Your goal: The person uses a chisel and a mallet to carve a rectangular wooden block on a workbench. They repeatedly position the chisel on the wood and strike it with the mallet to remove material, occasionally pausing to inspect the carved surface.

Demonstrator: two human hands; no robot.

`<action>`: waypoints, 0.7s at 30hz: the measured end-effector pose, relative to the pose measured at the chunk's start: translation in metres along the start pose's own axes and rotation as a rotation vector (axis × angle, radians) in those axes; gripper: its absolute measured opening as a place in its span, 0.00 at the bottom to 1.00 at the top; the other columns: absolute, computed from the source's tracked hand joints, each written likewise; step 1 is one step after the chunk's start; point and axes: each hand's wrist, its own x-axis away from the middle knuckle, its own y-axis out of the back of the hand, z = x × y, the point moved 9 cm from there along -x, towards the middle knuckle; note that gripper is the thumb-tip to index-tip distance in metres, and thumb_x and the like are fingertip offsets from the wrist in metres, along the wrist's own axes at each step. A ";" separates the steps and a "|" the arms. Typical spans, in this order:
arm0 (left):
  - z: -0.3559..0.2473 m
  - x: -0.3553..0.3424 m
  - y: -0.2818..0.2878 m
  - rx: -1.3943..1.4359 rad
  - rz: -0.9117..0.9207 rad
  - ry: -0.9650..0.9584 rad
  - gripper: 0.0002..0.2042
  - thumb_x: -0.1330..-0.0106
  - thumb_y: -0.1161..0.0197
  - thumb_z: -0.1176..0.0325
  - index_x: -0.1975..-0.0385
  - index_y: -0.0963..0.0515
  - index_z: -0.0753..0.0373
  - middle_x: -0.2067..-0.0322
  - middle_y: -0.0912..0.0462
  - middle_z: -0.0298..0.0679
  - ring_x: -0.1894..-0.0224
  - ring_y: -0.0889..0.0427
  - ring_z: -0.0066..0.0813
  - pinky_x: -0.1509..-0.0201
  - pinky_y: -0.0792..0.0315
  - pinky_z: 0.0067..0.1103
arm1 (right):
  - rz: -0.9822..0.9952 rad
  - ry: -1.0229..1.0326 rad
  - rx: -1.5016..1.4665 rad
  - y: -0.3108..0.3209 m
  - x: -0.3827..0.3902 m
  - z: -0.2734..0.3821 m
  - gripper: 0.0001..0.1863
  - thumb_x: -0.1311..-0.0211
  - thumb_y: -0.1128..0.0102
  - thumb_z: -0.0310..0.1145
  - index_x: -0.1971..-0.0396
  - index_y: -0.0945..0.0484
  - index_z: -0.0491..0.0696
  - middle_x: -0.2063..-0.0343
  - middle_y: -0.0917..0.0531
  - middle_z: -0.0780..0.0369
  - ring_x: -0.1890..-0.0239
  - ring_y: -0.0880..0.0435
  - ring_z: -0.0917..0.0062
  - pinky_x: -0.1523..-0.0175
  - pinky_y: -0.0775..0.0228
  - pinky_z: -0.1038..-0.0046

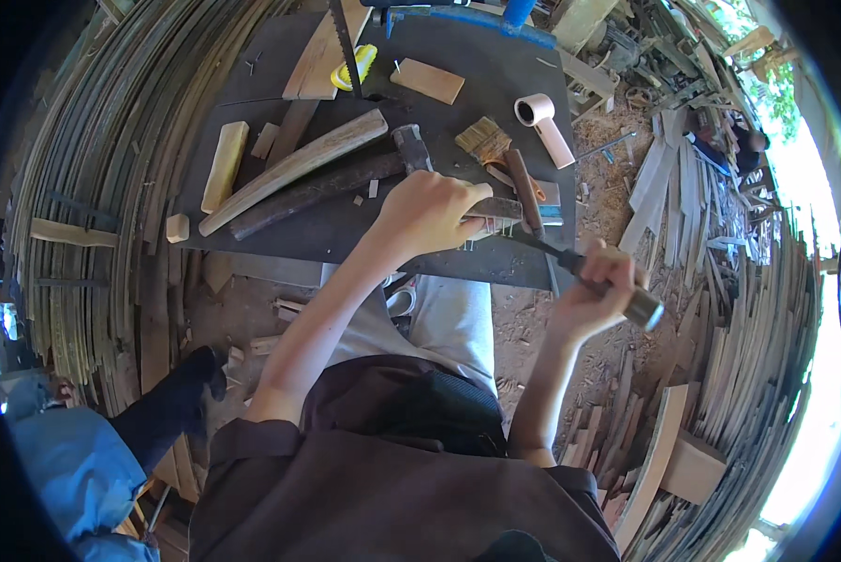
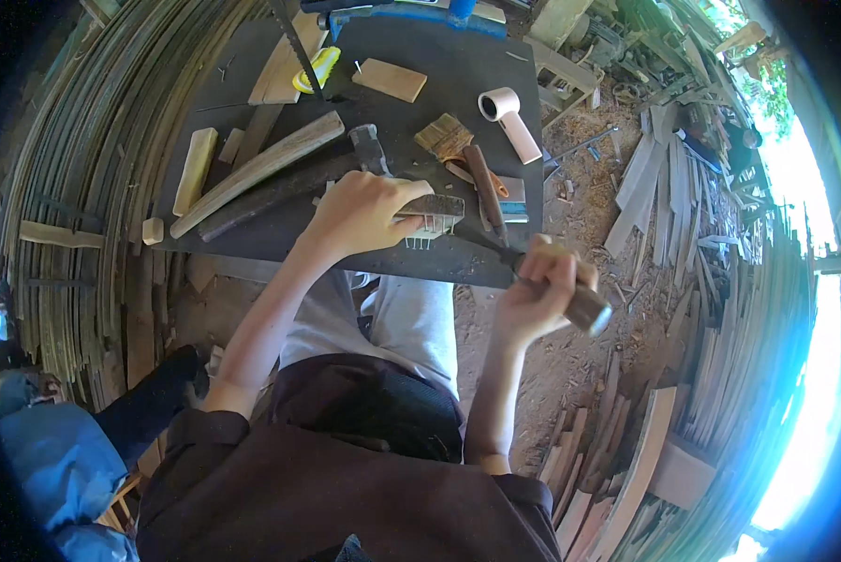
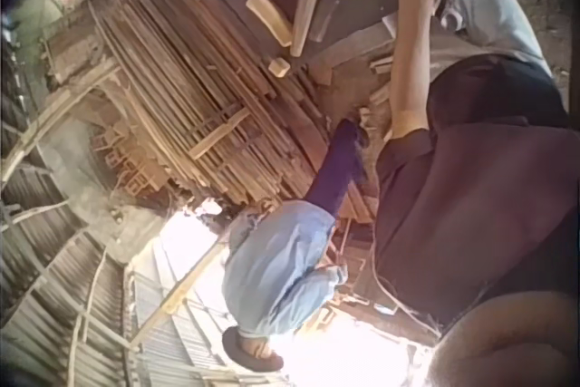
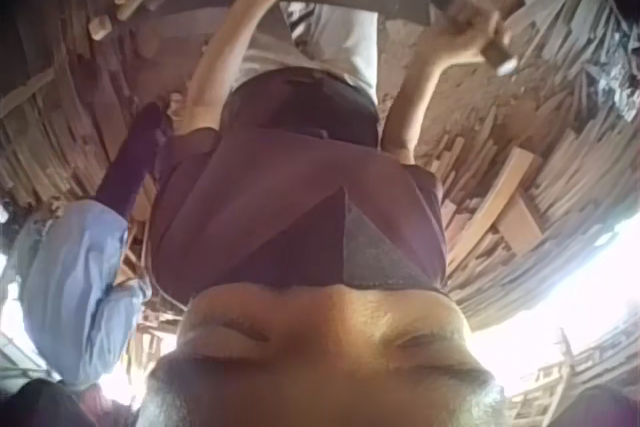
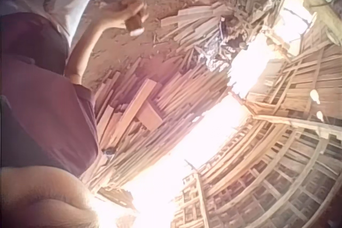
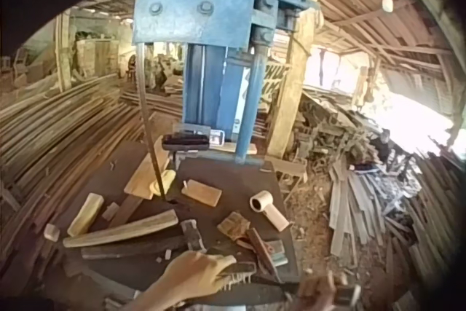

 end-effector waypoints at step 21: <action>-0.003 -0.001 0.002 -0.030 -0.024 -0.029 0.18 0.43 0.33 0.55 0.56 0.20 0.56 0.76 0.16 0.46 0.72 0.15 0.44 0.67 0.23 0.35 | 0.025 -0.003 -0.068 -0.031 -0.016 0.030 0.10 0.36 0.50 0.25 0.76 0.37 0.52 0.84 0.37 0.67 0.80 0.41 0.82 0.65 0.45 0.74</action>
